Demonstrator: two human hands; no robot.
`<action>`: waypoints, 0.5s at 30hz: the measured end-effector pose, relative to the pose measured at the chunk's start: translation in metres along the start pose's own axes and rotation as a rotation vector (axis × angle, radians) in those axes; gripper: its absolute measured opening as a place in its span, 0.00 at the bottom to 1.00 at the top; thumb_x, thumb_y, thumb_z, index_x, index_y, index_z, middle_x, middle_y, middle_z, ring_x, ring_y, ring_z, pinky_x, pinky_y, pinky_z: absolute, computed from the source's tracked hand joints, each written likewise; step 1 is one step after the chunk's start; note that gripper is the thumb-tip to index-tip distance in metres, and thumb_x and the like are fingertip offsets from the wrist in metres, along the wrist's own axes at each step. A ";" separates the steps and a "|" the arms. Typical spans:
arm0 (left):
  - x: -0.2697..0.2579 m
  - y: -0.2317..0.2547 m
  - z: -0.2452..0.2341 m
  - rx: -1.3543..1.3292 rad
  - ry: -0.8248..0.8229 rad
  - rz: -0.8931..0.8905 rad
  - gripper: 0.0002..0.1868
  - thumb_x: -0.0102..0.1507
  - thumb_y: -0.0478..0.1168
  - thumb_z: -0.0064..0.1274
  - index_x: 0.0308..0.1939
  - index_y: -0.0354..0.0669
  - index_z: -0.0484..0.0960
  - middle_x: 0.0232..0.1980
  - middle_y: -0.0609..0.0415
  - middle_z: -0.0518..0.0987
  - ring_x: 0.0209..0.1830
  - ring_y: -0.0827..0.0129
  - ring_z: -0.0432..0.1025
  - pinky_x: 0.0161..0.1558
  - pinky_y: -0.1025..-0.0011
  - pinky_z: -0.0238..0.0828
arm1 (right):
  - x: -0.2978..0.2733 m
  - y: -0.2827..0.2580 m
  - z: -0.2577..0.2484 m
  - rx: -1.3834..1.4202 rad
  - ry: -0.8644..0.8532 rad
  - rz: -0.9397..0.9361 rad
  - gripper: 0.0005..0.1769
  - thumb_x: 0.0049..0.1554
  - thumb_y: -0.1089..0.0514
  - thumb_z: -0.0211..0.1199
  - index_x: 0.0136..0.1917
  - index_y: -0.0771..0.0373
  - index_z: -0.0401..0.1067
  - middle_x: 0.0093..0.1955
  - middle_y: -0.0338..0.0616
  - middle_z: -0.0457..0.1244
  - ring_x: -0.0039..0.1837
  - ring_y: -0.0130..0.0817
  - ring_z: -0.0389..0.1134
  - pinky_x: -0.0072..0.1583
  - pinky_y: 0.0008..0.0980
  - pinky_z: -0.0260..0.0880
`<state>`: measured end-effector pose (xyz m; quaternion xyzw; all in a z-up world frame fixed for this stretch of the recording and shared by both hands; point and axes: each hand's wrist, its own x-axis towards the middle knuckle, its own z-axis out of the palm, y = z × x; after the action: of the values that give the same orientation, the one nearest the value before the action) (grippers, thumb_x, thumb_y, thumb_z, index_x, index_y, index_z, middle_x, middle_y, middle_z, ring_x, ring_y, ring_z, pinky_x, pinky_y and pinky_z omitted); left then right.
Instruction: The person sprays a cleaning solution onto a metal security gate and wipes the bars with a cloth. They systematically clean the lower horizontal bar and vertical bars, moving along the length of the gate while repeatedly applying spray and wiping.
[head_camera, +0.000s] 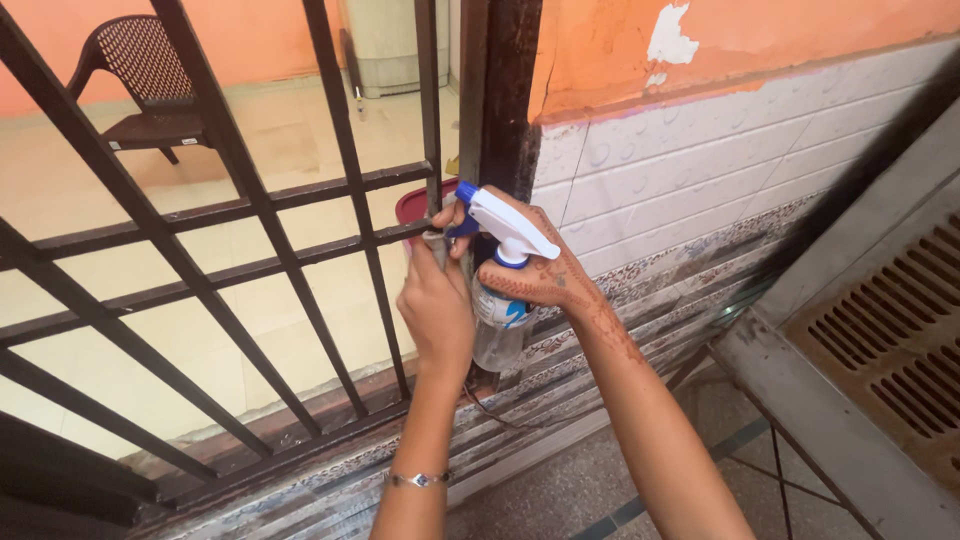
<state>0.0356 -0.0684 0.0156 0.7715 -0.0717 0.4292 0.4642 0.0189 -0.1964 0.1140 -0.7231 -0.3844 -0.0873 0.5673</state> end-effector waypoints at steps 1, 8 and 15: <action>-0.006 -0.006 0.004 0.055 0.030 0.052 0.20 0.64 0.32 0.52 0.58 0.26 0.72 0.47 0.29 0.80 0.42 0.37 0.77 0.40 0.51 0.74 | 0.000 0.001 0.001 0.012 0.008 -0.006 0.30 0.48 0.64 0.62 0.66 0.70 0.67 0.63 0.48 0.67 0.58 0.29 0.70 0.67 0.35 0.71; -0.100 -0.087 0.024 0.179 -0.183 -0.142 0.20 0.63 0.37 0.53 0.57 0.30 0.74 0.46 0.32 0.82 0.42 0.37 0.78 0.43 0.47 0.73 | 0.001 0.003 0.002 0.076 0.019 -0.042 0.31 0.49 0.60 0.65 0.66 0.69 0.67 0.65 0.49 0.66 0.57 0.30 0.69 0.65 0.35 0.73; -0.133 -0.109 0.007 0.105 -0.554 -0.449 0.26 0.62 0.36 0.49 0.63 0.27 0.68 0.42 0.29 0.81 0.43 0.36 0.77 0.45 0.48 0.73 | -0.001 0.010 0.002 0.068 0.014 -0.052 0.31 0.51 0.54 0.69 0.65 0.68 0.67 0.66 0.51 0.67 0.57 0.31 0.71 0.64 0.37 0.74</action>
<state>0.0123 -0.0514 -0.1542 0.8778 -0.0012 0.0943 0.4697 0.0245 -0.1956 0.1056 -0.6926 -0.4018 -0.0940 0.5917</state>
